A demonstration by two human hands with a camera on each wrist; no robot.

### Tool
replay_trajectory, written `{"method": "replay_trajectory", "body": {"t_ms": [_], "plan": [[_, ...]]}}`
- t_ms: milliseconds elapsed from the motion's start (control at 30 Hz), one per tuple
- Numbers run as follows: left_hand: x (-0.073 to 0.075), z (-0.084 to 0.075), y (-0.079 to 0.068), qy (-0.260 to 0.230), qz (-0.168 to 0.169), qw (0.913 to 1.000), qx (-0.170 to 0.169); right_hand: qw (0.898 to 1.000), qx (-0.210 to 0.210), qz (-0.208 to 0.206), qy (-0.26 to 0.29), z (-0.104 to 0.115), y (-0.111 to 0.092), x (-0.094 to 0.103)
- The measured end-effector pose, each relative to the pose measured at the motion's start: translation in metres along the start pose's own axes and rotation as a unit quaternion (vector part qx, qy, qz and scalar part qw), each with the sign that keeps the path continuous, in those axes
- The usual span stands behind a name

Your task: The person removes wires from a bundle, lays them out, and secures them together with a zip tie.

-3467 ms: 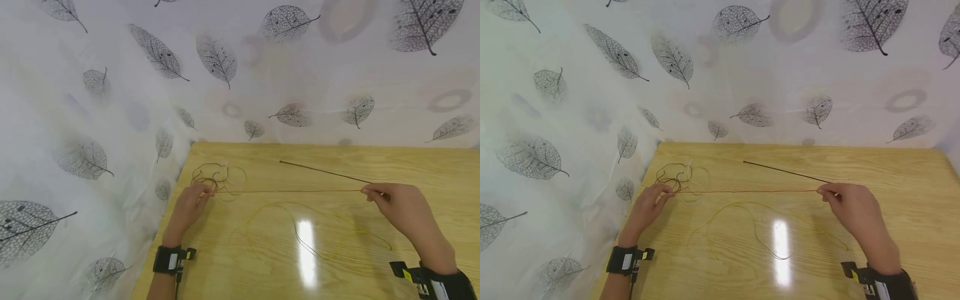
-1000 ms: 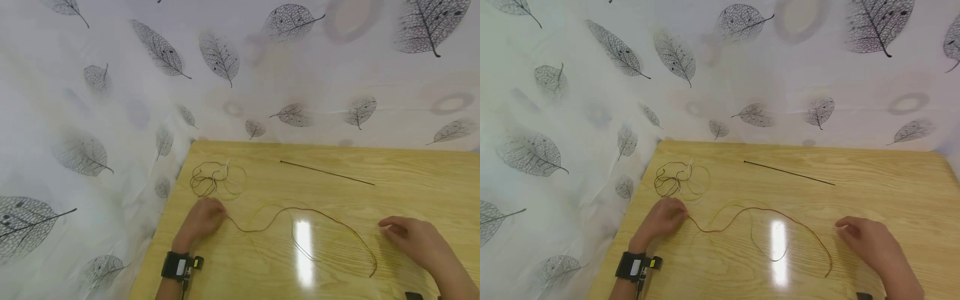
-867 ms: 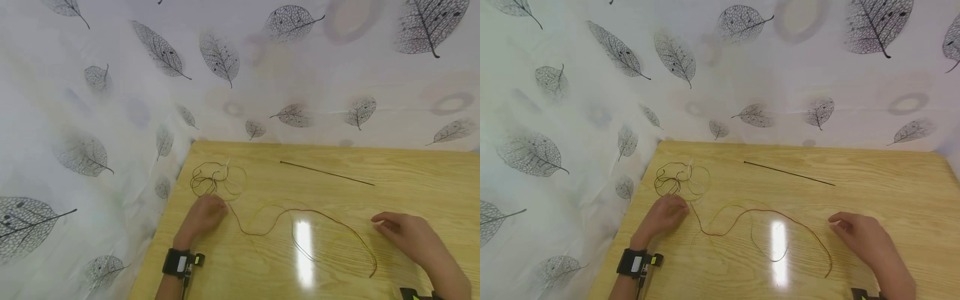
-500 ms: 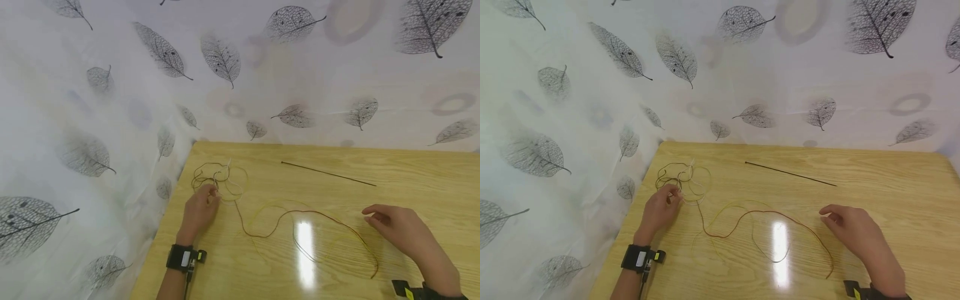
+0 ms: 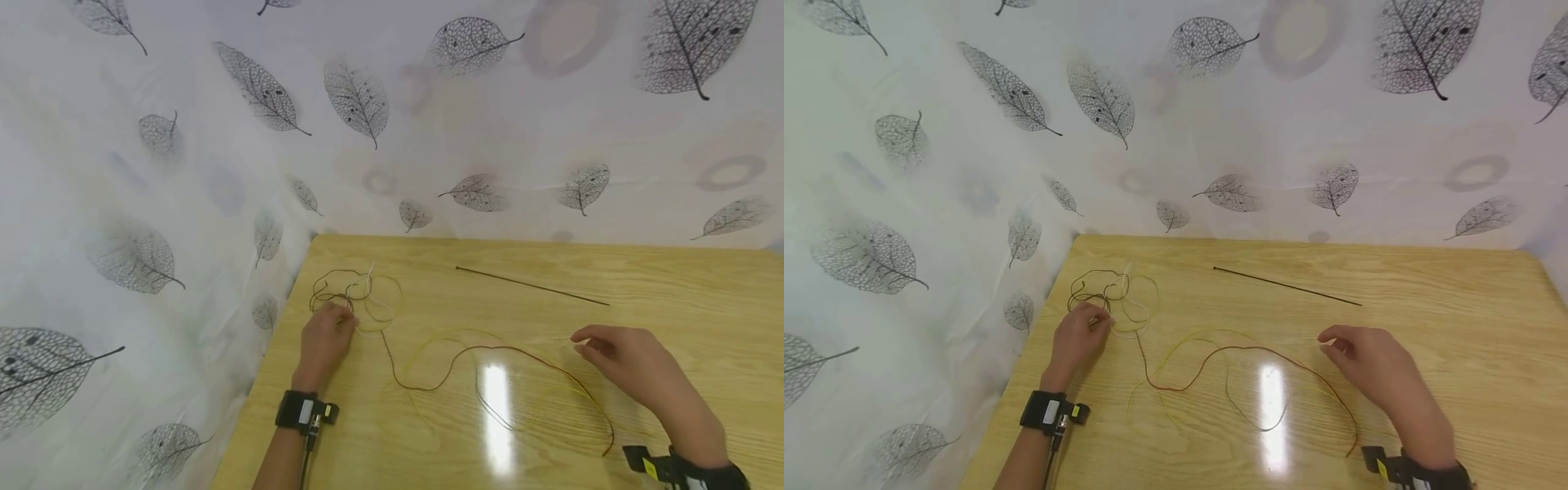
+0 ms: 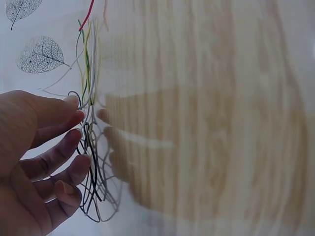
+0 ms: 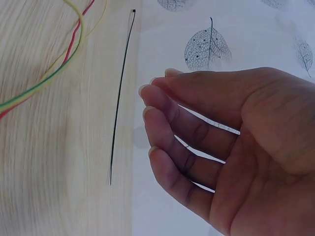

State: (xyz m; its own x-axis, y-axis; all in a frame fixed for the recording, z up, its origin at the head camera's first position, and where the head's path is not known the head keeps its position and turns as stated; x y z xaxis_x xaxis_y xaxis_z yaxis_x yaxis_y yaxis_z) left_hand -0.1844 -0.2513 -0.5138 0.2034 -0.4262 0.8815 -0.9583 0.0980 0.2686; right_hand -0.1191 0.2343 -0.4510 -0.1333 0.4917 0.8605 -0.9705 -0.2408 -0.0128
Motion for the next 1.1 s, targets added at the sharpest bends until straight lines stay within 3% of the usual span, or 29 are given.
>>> {"method": "replay_trajectory", "body": {"t_ms": [200,300,467,600,700,800,933,1100], "plan": [[0.011,-0.003,0.011,-0.029,-0.023,0.9990,0.026,1.000,0.020,0.004,0.002,0.018,0.012,0.000],[0.023,-0.011,0.022,-0.037,-0.046,0.9982,0.010,0.999,0.037,0.001,-0.006,0.033,0.021,0.002],[0.042,-0.040,0.037,-0.040,-0.093,0.9919,-0.077,0.998,0.061,0.008,-0.026,0.070,0.044,-0.005],[0.050,-0.078,0.039,-0.052,-0.119,0.9788,-0.158,0.995,0.089,0.041,-0.010,0.110,0.067,-0.025],[0.050,-0.106,0.037,-0.064,-0.120,0.9666,-0.217,0.991,0.119,0.061,-0.011,0.143,0.085,-0.042],[0.046,-0.128,0.035,-0.081,-0.108,0.9548,-0.265,0.987,0.147,0.054,-0.029,0.171,0.096,-0.050],[0.042,-0.144,0.031,-0.095,-0.108,0.9432,-0.299,0.983,0.174,0.024,-0.053,0.195,0.106,-0.055],[0.043,-0.147,0.030,-0.117,-0.109,0.9403,-0.300,0.980,0.181,-0.015,-0.082,0.207,0.114,-0.057]]}}
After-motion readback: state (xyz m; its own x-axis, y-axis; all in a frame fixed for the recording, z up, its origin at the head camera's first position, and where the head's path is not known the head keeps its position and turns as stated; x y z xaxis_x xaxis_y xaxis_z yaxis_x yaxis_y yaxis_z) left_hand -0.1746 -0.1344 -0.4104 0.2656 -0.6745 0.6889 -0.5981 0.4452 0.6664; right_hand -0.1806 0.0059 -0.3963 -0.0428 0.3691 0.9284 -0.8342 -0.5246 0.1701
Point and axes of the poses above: each hand's wrist, its own y-axis towards the middle knuckle, its own x-axis out of the back of the hand, z = x × y, the point moved 6 cm from there along y, towards the middle knuckle, and after that the axes turned 2 degrees about -x, right-handed, at the moved point
